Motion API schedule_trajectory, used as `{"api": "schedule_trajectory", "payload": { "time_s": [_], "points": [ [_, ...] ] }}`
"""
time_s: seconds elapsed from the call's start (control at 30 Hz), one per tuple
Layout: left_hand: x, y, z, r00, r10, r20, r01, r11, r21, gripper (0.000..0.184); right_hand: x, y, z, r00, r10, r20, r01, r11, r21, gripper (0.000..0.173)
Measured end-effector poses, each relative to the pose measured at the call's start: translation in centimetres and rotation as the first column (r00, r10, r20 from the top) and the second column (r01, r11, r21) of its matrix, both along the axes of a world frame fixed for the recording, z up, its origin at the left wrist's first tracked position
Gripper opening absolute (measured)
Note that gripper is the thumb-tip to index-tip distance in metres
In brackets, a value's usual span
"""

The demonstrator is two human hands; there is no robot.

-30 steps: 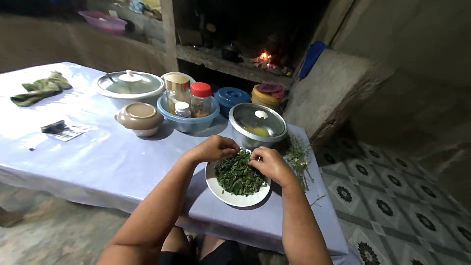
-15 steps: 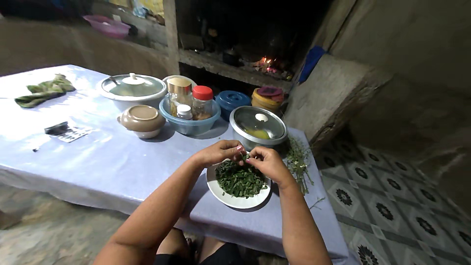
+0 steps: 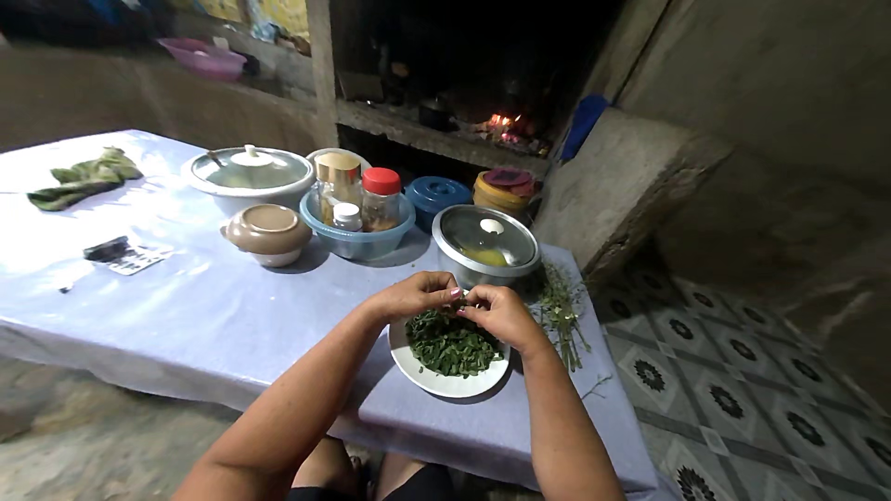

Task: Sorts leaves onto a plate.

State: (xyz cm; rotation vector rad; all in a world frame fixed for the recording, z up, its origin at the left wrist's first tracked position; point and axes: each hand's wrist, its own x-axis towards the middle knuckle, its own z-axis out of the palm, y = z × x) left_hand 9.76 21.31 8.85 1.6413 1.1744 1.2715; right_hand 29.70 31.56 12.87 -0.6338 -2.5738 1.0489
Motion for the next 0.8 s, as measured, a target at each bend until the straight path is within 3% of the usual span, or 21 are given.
{"api": "schedule_trajectory", "payload": {
  "time_s": [0.13, 0.4, 0.8],
  "points": [
    [0.38, -0.04, 0.07, 0.997, -0.053, 0.047, 0.054, 0.998, -0.029, 0.02, 0.02, 0.16, -0.18, 1.0, 0.026, -0.002, -0.026, 0.999, 0.02, 0.015],
    [0.3, 0.4, -0.25, 0.998, -0.014, -0.066, 0.015, 1.0, 0.016, 0.009, -0.23, 0.35, -0.28, 0.999, 0.005, 0.043, -0.007, 0.999, 0.044, 0.018],
    [0.24, 0.72, -0.49, 0.991, 0.032, -0.131, -0.023, 0.997, 0.072, 0.011, -0.39, 0.58, -0.15, 0.995, 0.033, 0.092, -0.04, 0.996, 0.074, 0.024]
  ]
}}
